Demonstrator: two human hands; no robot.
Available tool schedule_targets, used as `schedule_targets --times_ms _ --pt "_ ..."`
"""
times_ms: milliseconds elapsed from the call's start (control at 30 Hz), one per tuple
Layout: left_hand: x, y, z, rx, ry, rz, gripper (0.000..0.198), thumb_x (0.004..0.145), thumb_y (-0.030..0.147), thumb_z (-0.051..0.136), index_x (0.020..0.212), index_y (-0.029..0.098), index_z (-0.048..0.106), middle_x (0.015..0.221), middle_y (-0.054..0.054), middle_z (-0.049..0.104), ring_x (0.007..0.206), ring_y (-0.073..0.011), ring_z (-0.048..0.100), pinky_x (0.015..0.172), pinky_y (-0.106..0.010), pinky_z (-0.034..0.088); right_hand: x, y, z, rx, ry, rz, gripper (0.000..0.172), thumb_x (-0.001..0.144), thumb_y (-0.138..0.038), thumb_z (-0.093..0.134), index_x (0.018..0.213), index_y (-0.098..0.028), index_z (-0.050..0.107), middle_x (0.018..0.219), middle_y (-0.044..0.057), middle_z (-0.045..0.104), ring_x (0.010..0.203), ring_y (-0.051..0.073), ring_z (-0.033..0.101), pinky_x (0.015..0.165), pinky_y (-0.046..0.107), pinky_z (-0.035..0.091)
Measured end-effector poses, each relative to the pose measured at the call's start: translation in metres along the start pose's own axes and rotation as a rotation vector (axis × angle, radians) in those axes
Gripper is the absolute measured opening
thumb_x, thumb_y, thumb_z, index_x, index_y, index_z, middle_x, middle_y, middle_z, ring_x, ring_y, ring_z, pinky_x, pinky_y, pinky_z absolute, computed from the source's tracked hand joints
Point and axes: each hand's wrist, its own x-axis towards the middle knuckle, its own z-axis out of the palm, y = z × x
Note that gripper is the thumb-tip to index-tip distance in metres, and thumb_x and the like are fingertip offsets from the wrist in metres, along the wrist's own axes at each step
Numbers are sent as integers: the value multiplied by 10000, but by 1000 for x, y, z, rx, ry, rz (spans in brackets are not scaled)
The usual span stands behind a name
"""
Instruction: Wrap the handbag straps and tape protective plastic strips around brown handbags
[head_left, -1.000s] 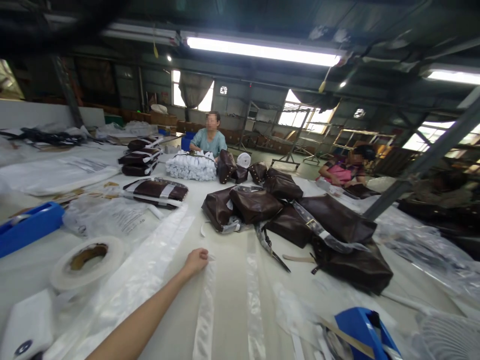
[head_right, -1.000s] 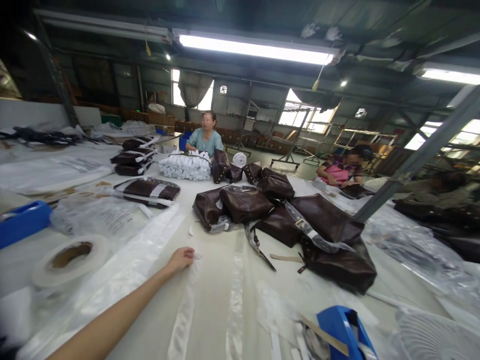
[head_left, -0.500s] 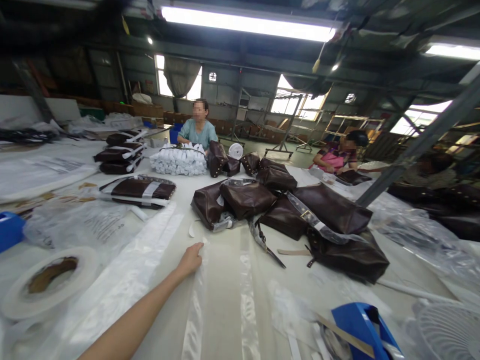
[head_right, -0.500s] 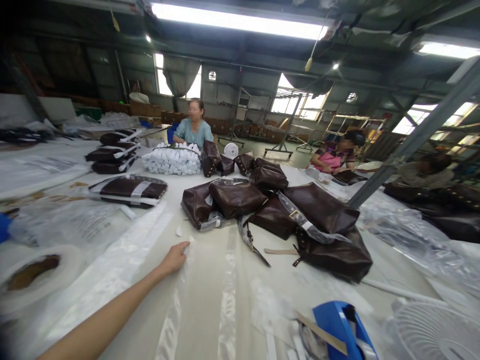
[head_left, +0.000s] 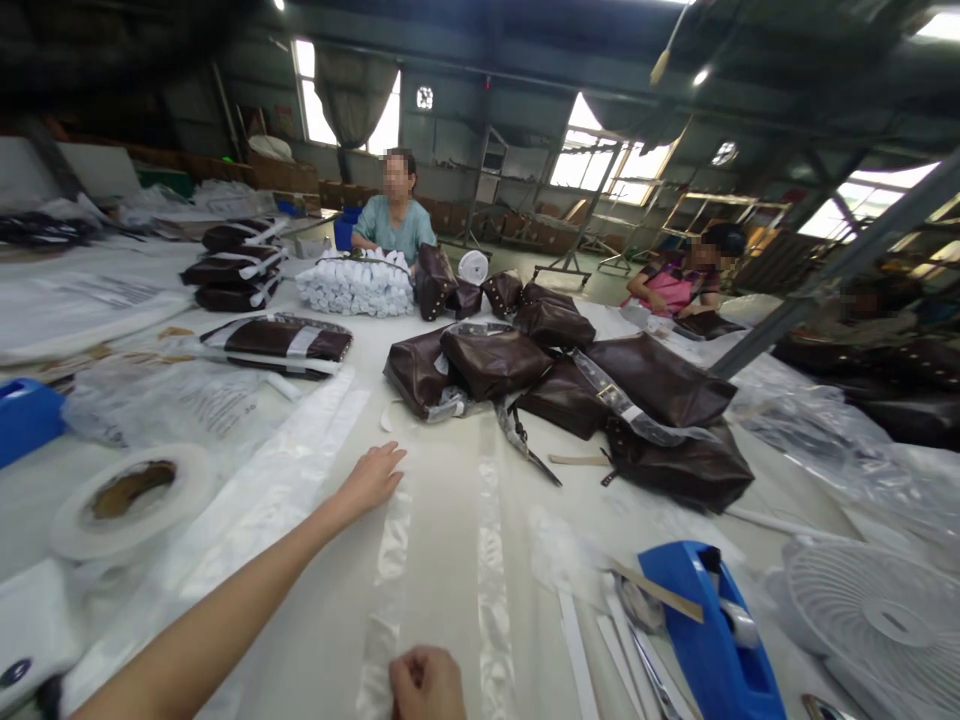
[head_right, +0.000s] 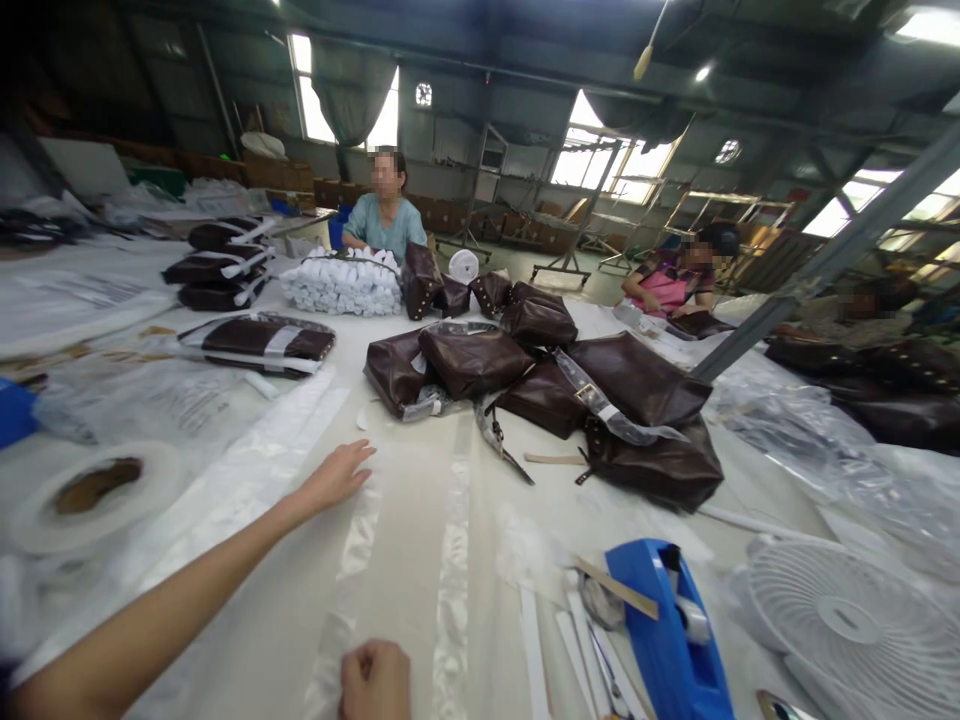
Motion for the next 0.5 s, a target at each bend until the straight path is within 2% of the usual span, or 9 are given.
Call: schedule_targets --times_ms 67,167,267,367,433,500 --pt "-43 2 2 -36 -58 92 442 911 277 478 1341 176 498 1452 -110 446 1326 -256 404 1120 -386 295 -2 -2 7 17 -16 5 315 873 -237 476 628 -152 653 433 -6 582 420 137 599 438 200 409" --pt "-106 7 16 -82 -139 185 525 900 382 505 1396 221 440 1492 -76 407 1374 -241 349 1142 -393 259 -12 -2 1 3 -22 -47 305 865 -301 495 681 -151 689 471 15 628 440 148 621 465 202 427" --pt "-152 14 33 -33 -226 203 661 866 432 548 1456 222 338 1552 -94 286 1432 -283 225 1158 -485 181 -23 7 -31 -137 179 -278 356 910 -391 463 995 -151 711 772 88 747 724 209 713 677 259 514" --pt "-181 21 43 77 -236 196 780 852 483 553 1498 197 223 1581 -115 171 1459 -296 107 1163 -530 99 -34 28 -76 -350 425 -487 402 953 -327 380 1198 -131 631 1128 141 700 1042 242 660 933 344 480" --pt "-200 29 48 117 -211 201 813 854 513 540 1509 201 174 1584 -118 144 1462 -297 82 1164 -533 83 -42 46 -98 -489 485 -564 394 952 -259 364 1243 -137 599 1221 136 657 1146 244 605 996 389 448" --pt "-221 37 54 140 -218 206 829 844 535 546 1512 229 162 1584 -110 136 1460 -309 82 1161 -549 79 -52 64 -108 -607 470 -617 399 938 -202 372 1283 -159 568 1280 123 625 1225 244 550 1022 423 429"
